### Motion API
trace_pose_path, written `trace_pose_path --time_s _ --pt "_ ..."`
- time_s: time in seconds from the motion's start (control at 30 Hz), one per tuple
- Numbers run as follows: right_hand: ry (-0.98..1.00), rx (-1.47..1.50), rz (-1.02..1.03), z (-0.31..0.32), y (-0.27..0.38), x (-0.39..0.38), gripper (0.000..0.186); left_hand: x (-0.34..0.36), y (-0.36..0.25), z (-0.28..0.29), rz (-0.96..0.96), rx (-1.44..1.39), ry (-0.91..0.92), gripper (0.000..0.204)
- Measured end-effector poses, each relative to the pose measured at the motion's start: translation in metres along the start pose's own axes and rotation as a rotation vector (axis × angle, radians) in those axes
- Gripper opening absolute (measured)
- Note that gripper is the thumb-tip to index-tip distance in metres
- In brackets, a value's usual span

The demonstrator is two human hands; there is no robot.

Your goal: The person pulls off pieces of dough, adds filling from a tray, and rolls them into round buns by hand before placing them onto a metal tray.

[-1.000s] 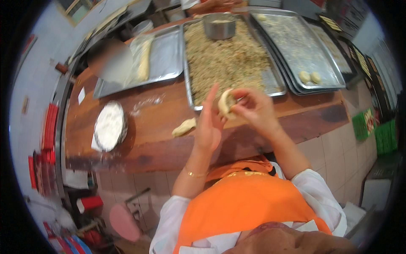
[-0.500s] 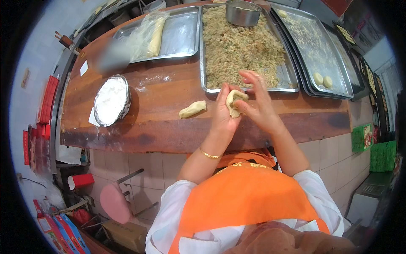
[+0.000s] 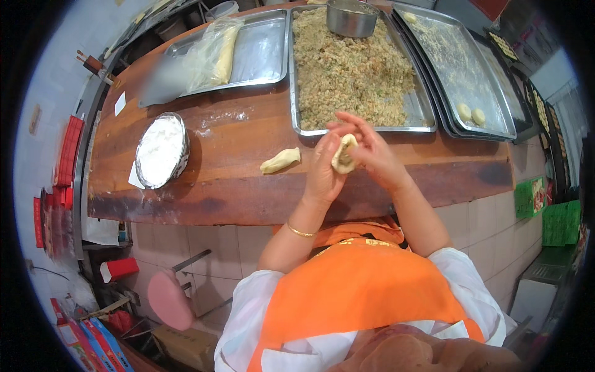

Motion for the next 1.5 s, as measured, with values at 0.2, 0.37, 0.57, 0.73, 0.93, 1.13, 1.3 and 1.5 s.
trace_pose_path --time_s 0.2,0.37,0.57,0.73,0.93,1.13,1.3,1.5 --pt "0.103 -0.260 0.006 0.007 -0.020 -0.006 0.059 0.003 0.020 0.011 0.074 0.006 -0.292 0.021" --pt "-0.014 -1.122 0.237 0.050 0.045 0.042 0.051 0.019 0.005 0.036 0.170 -0.331 -0.067 0.026" --pt "-0.375 -1.469 0.536 0.062 0.073 0.041 0.054 0.023 -0.003 0.033 0.166 -0.383 0.203 0.037" --pt "0.128 -0.637 0.186 0.018 0.006 0.009 0.056 0.015 0.012 0.008 0.206 -0.262 -0.083 0.029" --pt "-0.050 -0.569 0.150 -0.004 -0.038 -0.001 0.050 -0.006 0.019 0.018 0.135 0.064 -0.231 0.033" --pt "0.063 -0.178 0.051 0.005 -0.011 0.003 0.057 0.000 -0.015 -0.007 0.076 -0.032 0.135 0.038" --pt "0.175 -0.308 0.117 0.005 -0.018 0.000 0.053 -0.019 -0.009 0.015 0.057 0.249 0.037 0.044" --pt "0.296 -0.079 -0.045 0.000 -0.016 -0.018 0.059 -0.036 0.001 0.013 0.041 0.537 -0.149 0.048"
Point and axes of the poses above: each hand's wrist, its own x-axis towards the middle knuckle, its own z-axis out of the back of the hand, y = z × x, the point moved 3 cm from there along x, towards the middle knuckle, and after that the axes turned 14 degrees about x, right-handed, at the moved point
